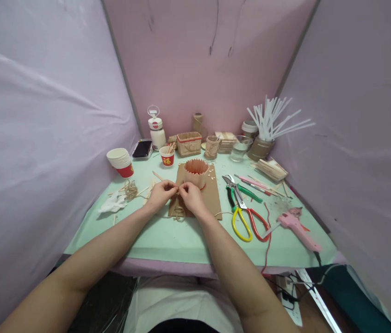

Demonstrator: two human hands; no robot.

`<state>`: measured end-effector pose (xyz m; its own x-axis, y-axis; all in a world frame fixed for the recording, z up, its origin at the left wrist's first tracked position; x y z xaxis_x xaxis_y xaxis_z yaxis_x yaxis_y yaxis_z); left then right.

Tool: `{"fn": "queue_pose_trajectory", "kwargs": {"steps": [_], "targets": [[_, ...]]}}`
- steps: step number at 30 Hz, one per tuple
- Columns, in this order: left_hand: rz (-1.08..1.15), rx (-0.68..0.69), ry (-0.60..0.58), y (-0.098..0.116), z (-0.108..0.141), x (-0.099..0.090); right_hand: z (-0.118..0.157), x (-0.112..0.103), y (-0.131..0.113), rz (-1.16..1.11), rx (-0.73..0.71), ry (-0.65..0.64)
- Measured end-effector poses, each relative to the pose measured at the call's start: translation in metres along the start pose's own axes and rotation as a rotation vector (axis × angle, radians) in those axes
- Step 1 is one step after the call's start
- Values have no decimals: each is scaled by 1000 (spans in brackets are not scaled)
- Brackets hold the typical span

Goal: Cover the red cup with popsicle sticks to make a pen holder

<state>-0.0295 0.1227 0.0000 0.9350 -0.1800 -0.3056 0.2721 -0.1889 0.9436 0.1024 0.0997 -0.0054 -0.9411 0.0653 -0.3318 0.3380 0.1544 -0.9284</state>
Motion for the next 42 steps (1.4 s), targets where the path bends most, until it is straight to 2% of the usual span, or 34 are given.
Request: {"fn": "queue_pose_trajectory", "kwargs": {"steps": [9,15,20,23,28,34,38,42], "targets": [[3,12,18,5,4,2,0,-1,5,-35,32,24],[165,68,55,9,5,3,2,-3,3,-63,14,81],[203,66,85,9,6,5,3,-5,1,-93,-6,158],[237,21,77,2,5,6,3,-6,0,-107,-18,193],[262,-45,41,-6,2,7,4,-4,1,-149,-13,163],[228,14,14,1,3,6,4,-3,5,-170,19,151],[297,7,7,2,2,5,4,-4,7,-188,48,149],[354,5,-54,2,-2,6,4,-5,9,-204,69,138]]}}
Point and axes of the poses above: each hand's wrist, its own z-axis away from the middle knuckle, its own x-axis out of the palm, y = z × x, the point moved 6 cm from there along -z, towards the middle knuckle, and after that the axes turned 5 degrees about -y, right-handed, at the moved point
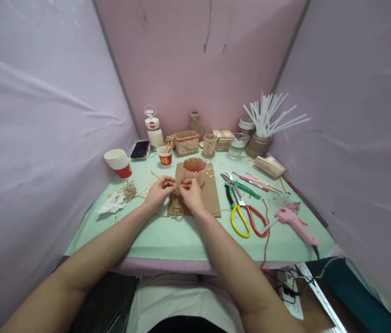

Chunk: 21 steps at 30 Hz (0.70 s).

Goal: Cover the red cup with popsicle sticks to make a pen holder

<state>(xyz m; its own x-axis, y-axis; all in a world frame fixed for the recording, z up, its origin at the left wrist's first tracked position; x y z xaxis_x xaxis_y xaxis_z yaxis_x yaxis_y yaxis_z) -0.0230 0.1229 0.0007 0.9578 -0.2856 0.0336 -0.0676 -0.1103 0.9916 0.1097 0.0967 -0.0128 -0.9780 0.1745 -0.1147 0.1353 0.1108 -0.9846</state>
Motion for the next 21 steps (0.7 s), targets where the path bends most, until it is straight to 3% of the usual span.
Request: {"fn": "queue_pose_trajectory", "kwargs": {"steps": [6,13,21], "targets": [[103,-64,-77,-2,-2,3,2,-4,-7,69,-62,28],[175,-53,26,-5,0,0,13,-5,-31,281,-295,70],[33,19,68,-1,1,-3,14,-2,-34,365,-345,71]]}}
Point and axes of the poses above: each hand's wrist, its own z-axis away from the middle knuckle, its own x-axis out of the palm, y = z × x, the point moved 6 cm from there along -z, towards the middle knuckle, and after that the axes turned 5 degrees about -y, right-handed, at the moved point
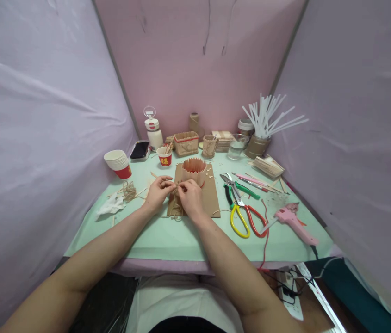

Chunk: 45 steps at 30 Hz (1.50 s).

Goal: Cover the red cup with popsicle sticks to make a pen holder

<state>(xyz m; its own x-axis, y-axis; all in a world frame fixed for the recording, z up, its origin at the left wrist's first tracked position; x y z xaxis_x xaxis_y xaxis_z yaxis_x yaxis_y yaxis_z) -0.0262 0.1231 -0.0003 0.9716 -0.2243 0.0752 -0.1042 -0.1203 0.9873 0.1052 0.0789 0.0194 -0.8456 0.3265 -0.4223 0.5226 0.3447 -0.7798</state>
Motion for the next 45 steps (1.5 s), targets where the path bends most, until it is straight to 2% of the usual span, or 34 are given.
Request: {"fn": "queue_pose_trajectory", "kwargs": {"steps": [8,16,32,35,38,41,45], "targets": [[-121,67,15,3,3,0,-2,-1,6,-12,66,-5],[-151,73,65,5,7,0,-2,-1,11,-38,112,6],[-129,25,45,3,6,3,0,3,5,55,-16,-8],[-60,-26,74,0,5,2,1,4,4,62,-34,-17],[136,-164,75,-8,3,1,1,5,1,56,-59,-21],[233,-266,19,-12,1,2,2,5,-3,45,-89,-29],[245,-325,-47,-11,-3,1,3,4,-11,34,-158,-21]]}}
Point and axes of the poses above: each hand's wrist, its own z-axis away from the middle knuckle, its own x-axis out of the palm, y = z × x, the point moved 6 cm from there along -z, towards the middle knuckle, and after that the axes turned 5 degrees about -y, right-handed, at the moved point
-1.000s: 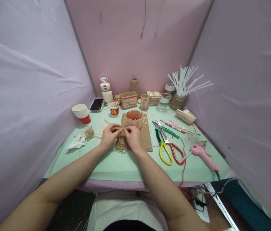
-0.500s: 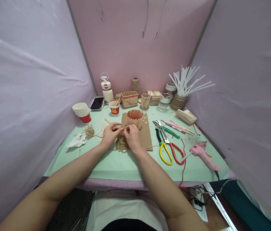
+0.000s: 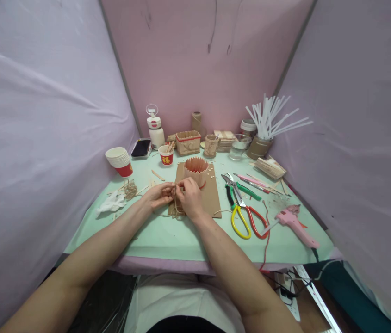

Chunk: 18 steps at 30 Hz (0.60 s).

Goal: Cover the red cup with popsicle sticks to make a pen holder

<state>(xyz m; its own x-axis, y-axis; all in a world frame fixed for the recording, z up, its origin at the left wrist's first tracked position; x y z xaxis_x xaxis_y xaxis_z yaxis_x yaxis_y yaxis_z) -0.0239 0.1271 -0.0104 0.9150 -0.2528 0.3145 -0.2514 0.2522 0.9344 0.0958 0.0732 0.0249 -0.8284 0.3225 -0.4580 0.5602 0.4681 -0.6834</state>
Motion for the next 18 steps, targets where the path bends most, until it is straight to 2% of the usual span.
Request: {"fn": "queue_pose_trajectory", "kwargs": {"steps": [5,7,10,12,15,18], "targets": [[28,56,-7,7,5,2,0,-6,-5,-35,-22,71],[-8,173,20,13,10,2,-1,-6,-3,-55,10,74],[-190,383,57,23,17,5,-1,-6,0,-76,56,69],[-308,453,68,26,20,7,-2,-5,2,-74,70,72],[-395,481,83,25,19,8,-2,-5,5,-66,68,71],[-387,438,61,22,15,8,-3,-5,5,-58,47,67]]}}
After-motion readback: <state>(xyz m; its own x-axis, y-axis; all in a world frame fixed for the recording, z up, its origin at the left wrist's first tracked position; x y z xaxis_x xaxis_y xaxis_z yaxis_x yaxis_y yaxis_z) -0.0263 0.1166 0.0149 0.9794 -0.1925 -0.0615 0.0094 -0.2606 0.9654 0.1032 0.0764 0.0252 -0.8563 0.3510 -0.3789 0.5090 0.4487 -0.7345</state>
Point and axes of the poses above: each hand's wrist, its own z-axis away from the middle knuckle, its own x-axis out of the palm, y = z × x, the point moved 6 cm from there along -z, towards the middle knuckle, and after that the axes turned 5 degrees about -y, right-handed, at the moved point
